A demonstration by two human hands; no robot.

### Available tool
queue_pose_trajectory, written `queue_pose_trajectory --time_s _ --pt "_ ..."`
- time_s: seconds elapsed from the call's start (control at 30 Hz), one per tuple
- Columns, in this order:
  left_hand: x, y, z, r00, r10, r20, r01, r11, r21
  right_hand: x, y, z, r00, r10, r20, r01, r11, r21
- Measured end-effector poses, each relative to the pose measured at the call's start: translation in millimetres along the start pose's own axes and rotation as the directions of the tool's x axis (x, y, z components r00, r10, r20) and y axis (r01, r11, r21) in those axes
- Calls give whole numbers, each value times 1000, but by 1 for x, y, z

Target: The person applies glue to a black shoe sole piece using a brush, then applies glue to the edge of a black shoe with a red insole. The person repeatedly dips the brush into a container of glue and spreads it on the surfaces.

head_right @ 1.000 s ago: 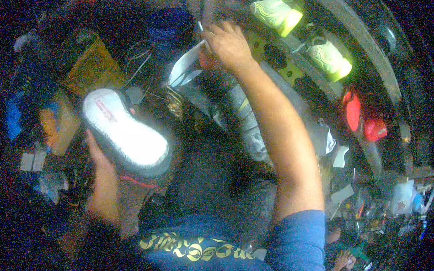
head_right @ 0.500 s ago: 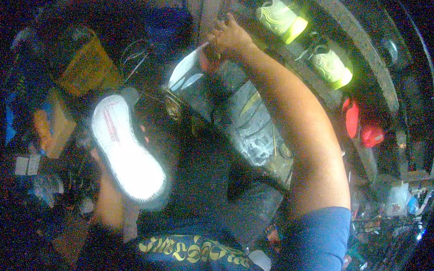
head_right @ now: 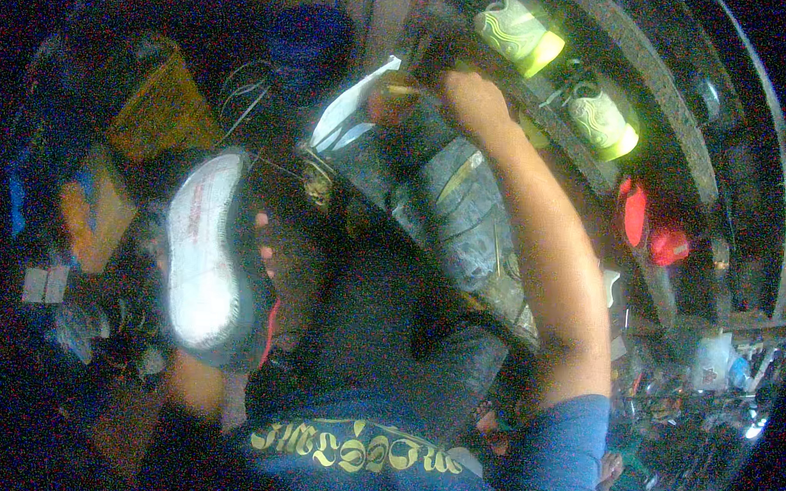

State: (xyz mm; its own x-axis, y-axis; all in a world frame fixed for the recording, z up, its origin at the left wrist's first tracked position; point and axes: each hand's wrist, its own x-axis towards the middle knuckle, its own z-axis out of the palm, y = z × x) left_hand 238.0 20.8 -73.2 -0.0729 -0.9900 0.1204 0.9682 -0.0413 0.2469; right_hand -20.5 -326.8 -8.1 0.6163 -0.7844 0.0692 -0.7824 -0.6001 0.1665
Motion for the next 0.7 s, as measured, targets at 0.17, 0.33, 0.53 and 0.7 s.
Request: queue_pose_trajectory --time_s 0.17,0.33,0.53,0.7 --pt "-25 3 -3 940 149 -307 -136 989 62 -34 -13 8 959 230 -166 -189 954 232" --pt "-35 23 -18 988 -4 -152 45 963 265 -48 -30 2 887 351 -301 -225 896 383" --pt "-47 28 -46 809 381 -448 -20 778 627 -47 -37 11 901 331 -279 -234 915 329" --pt "-44 39 -48 833 379 -402 -113 829 548 -43 -40 10 939 341 -50 -328 929 174"
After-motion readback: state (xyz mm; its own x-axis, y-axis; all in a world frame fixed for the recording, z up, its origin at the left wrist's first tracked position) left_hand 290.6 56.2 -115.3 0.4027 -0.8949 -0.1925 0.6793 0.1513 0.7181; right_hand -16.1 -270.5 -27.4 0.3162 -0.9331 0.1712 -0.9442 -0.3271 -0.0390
